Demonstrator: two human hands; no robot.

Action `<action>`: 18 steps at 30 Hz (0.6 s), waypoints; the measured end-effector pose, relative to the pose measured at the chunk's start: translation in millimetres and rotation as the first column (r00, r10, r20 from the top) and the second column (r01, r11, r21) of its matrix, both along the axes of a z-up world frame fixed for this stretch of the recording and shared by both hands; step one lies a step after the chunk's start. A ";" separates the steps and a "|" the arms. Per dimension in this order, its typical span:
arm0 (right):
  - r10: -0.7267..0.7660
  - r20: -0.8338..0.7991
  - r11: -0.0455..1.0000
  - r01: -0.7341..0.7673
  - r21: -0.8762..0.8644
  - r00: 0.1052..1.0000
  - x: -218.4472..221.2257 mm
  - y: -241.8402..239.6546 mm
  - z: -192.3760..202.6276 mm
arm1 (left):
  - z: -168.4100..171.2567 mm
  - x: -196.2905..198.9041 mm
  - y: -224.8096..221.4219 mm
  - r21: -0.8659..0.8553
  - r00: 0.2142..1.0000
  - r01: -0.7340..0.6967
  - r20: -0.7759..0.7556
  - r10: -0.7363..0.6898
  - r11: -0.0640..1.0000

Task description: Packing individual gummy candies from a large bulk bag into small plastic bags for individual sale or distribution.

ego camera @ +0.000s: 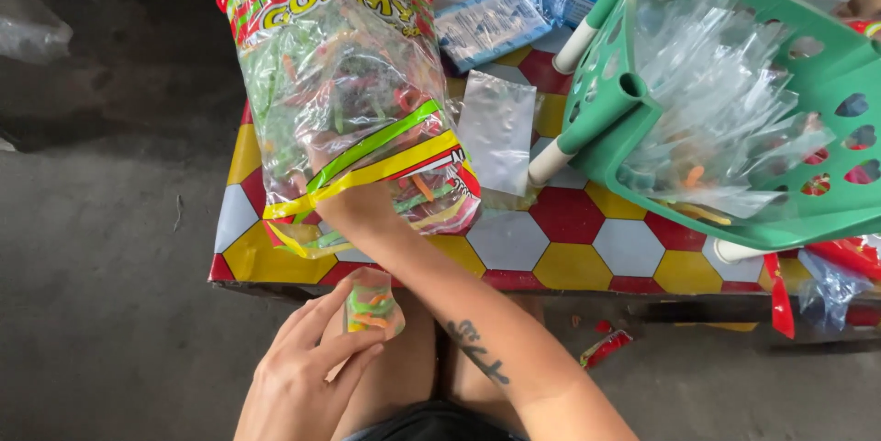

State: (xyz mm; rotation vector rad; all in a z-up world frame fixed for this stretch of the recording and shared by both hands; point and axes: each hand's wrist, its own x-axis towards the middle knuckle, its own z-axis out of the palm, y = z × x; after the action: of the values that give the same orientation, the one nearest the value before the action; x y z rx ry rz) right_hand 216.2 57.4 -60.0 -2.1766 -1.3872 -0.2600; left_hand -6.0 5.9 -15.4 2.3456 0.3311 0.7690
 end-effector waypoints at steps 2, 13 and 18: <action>0.054 -0.161 0.995 -0.041 0.086 0.985 6.6 -9.5 6.1 | 6.6 -0.8 1.0 -0.014 1.000 0.011 -0.007 -0.011 1.000; 0.010 -0.439 0.982 0.074 0.174 0.899 13.7 -99.5 47.4 | 12.7 10.0 -3.2 -0.077 0.996 0.061 -0.063 -0.066 0.995; 0.088 -0.635 0.934 0.158 0.320 0.768 25.8 -101.9 69.5 | 12.7 16.9 -5.6 -0.059 0.992 0.101 -0.072 -0.105 0.993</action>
State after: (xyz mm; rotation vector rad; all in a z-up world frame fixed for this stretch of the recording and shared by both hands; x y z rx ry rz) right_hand 242.1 -44.5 9.6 -1.7362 -0.8228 0.2060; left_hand 10.8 0.4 -2.7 2.3240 0.2582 0.6161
